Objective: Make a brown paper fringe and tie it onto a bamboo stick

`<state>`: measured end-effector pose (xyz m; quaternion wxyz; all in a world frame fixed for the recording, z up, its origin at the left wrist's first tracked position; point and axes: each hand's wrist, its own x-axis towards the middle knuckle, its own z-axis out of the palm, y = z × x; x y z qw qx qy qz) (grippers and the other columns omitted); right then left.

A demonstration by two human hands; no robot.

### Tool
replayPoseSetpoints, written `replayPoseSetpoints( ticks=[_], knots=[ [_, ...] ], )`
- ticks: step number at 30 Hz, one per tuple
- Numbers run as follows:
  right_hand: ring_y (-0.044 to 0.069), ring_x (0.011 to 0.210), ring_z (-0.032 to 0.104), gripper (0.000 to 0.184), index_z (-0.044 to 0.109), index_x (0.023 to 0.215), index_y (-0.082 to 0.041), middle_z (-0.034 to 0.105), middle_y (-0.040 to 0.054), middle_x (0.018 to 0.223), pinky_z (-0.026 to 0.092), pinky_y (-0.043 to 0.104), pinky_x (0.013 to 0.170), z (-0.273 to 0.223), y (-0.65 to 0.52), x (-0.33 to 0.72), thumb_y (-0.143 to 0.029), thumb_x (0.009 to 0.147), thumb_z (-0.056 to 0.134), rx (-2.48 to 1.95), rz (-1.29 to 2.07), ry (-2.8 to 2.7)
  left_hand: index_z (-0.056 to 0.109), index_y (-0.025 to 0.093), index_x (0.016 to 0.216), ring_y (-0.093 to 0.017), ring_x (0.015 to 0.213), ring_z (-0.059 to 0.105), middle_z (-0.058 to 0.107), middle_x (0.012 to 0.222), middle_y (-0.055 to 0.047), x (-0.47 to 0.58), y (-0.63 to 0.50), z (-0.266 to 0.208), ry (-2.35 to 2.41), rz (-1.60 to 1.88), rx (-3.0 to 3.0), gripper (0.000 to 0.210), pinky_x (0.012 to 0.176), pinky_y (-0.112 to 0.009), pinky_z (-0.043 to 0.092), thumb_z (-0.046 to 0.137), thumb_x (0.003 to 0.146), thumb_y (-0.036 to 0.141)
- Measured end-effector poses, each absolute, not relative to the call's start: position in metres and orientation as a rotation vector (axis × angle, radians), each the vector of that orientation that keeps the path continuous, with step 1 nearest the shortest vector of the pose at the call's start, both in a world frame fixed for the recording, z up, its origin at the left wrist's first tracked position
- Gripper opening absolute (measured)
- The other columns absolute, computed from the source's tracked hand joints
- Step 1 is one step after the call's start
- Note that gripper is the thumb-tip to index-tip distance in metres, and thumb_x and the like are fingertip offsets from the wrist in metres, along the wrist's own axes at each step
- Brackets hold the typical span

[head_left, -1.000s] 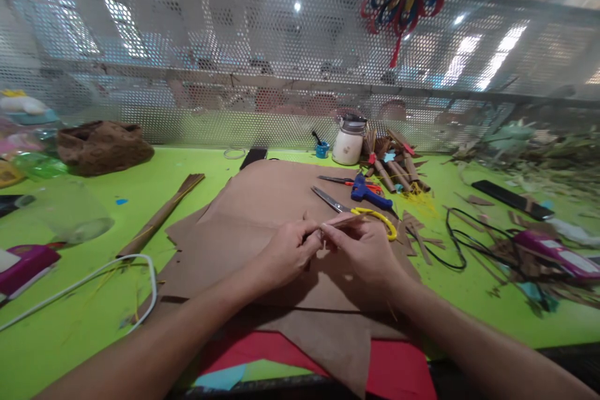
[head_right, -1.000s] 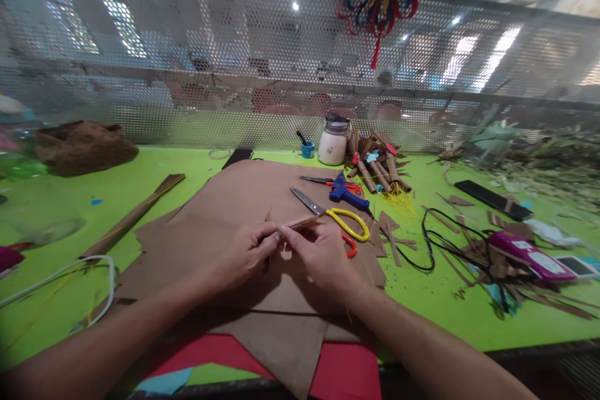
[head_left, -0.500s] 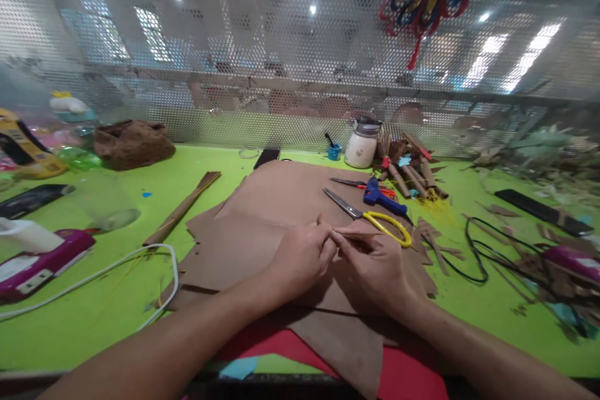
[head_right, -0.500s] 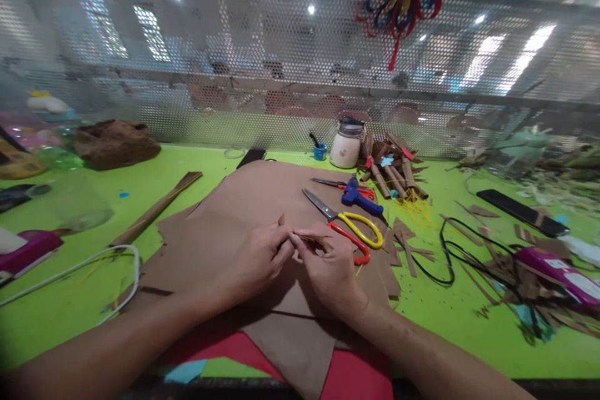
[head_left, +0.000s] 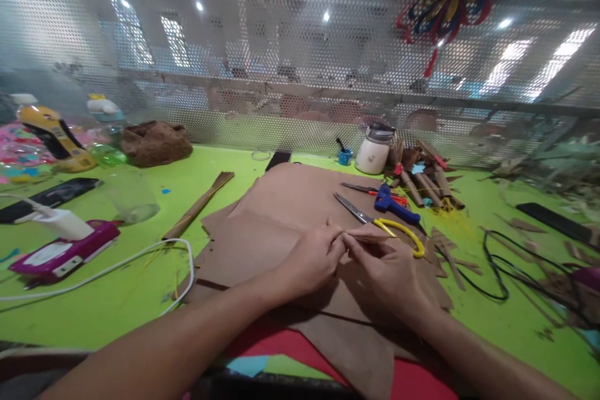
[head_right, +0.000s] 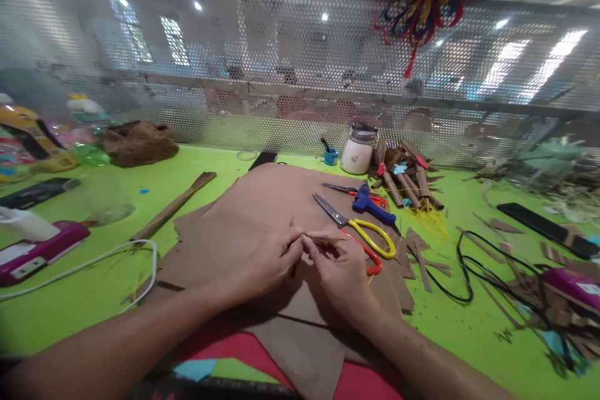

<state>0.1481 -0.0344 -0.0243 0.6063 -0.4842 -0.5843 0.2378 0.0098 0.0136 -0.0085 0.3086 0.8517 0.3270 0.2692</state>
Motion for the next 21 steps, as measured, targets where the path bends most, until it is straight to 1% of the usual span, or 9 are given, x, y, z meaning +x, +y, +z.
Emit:
replayPoseSetpoints(
  ticks=[4,7,9,11,12,14,17,19,21],
  knots=[
    [0.016,0.066,0.061,0.010,0.067,0.079,-0.018,0.066,0.0046,0.072,0.050,0.028,0.059,-0.022,-0.034,0.146,-0.027,0.076,0.065,-1.100,0.578,-1.345,0.054,0.016,0.070,-0.012,0.061,0.049,0.056,0.064,-0.001,0.012,0.014,-0.007,0.866,0.723,2.150,0.025,0.058,-0.023,0.038,0.037,0.087,0.023],
    [0.016,0.065,0.060,0.013,0.064,0.075,-0.017,0.065,0.0040,0.070,0.049,0.028,0.062,-0.012,-0.032,0.152,-0.030,0.076,0.064,-1.146,0.617,-1.309,0.054,0.016,0.070,-0.011,0.055,0.048,0.052,0.058,0.001,0.014,0.014,-0.004,0.854,0.682,1.946,0.025,0.052,-0.021,0.038,0.041,0.086,0.029],
    [0.015,0.065,0.059,0.015,0.063,0.075,-0.016,0.064,0.0034,0.069,0.048,0.028,0.064,-0.007,-0.029,0.161,-0.031,0.078,0.062,-1.211,0.615,-1.267,0.056,0.016,0.079,-0.011,0.053,0.050,0.051,0.058,0.002,0.014,0.016,-0.004,0.812,0.645,1.749,0.020,0.049,-0.021,0.040,0.045,0.084,0.031],
    [0.015,0.067,0.058,0.017,0.063,0.079,-0.016,0.065,0.0032,0.073,0.047,0.028,0.066,-0.007,-0.023,0.171,-0.032,0.078,0.061,-1.243,0.626,-1.213,0.056,0.016,0.090,-0.012,0.056,0.054,0.053,0.065,0.001,0.014,0.019,-0.006,0.743,0.630,1.539,0.018,0.049,-0.022,0.044,0.047,0.081,0.028],
    [0.014,0.069,0.058,0.017,0.063,0.080,-0.016,0.065,0.0032,0.074,0.046,0.027,0.066,-0.009,-0.020,0.175,-0.033,0.078,0.062,-1.235,0.668,-1.184,0.055,0.016,0.095,-0.013,0.058,0.056,0.054,0.070,0.000,0.014,0.021,-0.007,0.705,0.633,1.446,0.020,0.050,-0.024,0.046,0.046,0.081,0.027],
    [0.014,0.066,0.058,0.020,0.062,0.086,-0.015,0.064,0.0024,0.072,0.046,0.027,0.063,-0.012,-0.015,0.180,-0.032,0.075,0.063,-1.209,0.845,-1.129,0.052,0.016,0.101,-0.013,0.059,0.057,0.055,0.077,-0.002,0.013,0.026,-0.011,0.654,0.658,1.327,0.023,0.051,-0.026,0.049,0.043,0.081,0.023],
    [0.012,0.055,0.056,0.027,0.058,0.095,-0.016,0.062,-0.0002,0.066,0.046,0.026,0.054,-0.016,-0.014,0.178,-0.029,0.072,0.064,-1.174,1.161,-1.068,0.050,0.017,0.108,-0.011,0.060,0.057,0.054,0.077,-0.002,0.011,0.034,-0.014,0.665,0.712,1.277,0.029,0.055,-0.025,0.048,0.041,0.080,0.017],
    [0.013,0.054,0.057,0.024,0.055,0.093,-0.017,0.061,-0.0008,0.065,0.047,0.027,0.053,-0.016,-0.016,0.174,-0.024,0.071,0.062,-1.122,1.307,-1.043,0.046,0.019,0.117,-0.010,0.060,0.056,0.053,0.075,-0.001,0.010,0.036,-0.013,0.696,0.724,1.262,0.038,0.056,-0.024,0.048,0.040,0.079,0.014],
    [0.015,0.057,0.059,0.015,0.055,0.085,-0.018,0.061,0.0001,0.066,0.049,0.030,0.056,-0.016,-0.018,0.172,-0.021,0.071,0.060,-1.059,1.392,-1.023,0.040,0.023,0.127,-0.009,0.054,0.052,0.052,0.073,0.001,0.008,0.036,-0.008,0.732,0.723,1.291,0.050,0.052,-0.022,0.046,0.039,0.078,0.014]
  ],
)
